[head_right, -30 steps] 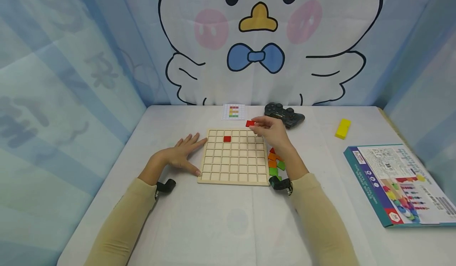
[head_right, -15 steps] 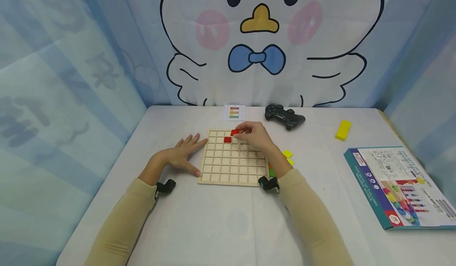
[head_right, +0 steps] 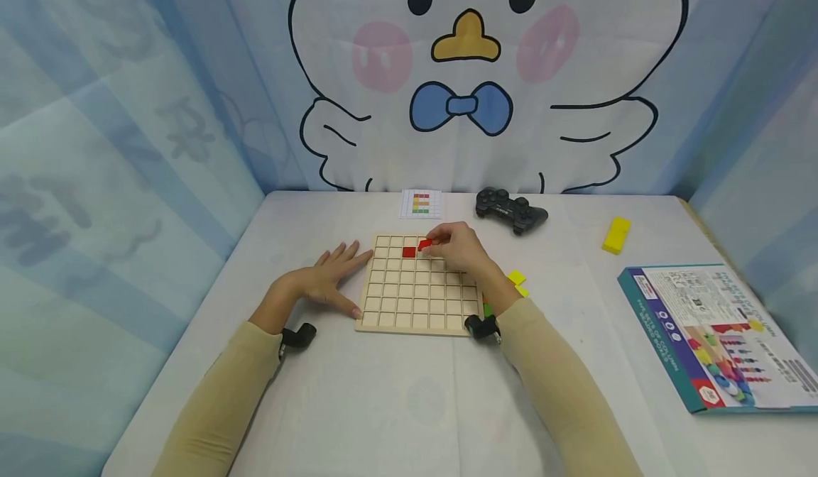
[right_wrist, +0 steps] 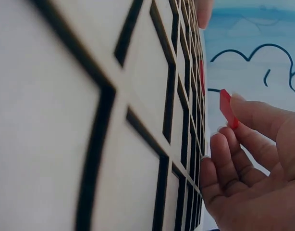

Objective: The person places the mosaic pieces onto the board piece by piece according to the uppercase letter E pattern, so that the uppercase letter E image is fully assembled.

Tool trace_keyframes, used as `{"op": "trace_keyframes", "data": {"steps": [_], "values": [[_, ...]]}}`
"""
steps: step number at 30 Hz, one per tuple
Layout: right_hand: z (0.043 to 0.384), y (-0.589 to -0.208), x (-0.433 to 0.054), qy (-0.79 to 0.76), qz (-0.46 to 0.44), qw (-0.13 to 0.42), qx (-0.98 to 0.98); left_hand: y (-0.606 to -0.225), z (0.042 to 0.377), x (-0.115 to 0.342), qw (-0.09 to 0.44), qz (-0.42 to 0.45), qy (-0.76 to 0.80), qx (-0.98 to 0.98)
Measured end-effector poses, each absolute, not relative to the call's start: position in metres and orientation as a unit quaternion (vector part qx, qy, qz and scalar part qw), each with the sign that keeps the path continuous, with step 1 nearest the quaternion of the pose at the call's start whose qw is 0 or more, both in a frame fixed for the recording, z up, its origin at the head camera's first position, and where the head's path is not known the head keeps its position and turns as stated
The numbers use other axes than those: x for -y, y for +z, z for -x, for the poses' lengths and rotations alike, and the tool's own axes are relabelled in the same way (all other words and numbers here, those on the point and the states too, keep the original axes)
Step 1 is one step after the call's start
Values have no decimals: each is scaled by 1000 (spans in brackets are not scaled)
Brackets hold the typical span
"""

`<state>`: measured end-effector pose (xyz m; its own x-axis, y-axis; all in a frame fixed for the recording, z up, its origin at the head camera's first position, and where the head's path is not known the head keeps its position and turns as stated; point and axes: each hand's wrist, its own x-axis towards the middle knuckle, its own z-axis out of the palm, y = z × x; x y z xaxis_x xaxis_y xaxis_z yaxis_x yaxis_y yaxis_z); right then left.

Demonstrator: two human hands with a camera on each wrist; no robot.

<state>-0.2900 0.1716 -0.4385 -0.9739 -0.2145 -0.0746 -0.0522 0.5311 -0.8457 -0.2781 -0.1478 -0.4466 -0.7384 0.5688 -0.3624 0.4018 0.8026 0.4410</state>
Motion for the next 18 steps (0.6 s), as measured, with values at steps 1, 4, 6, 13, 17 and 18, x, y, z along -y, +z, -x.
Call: {"op": "trace_keyframes", "data": {"steps": [1,4,6,13,17,18], "values": [[291,-439,-172,-476,77,87,-872,-446,278,148,248,-264,169,-917],[292,-441,-173,-469,83,92,-875,-446,277,148,250,-263,171,-916],[293,-442,-175,-458,89,93,-879,-446,277,147,249,-264,172,-916],[295,-444,-177,-431,110,90,-891,-447,277,146,244,-265,171,-917],[295,-443,-177,-421,122,90,-894,-447,277,146,245,-262,173,-917],[295,-443,-176,-421,124,89,-894,-446,276,146,245,-261,173,-918]]}}
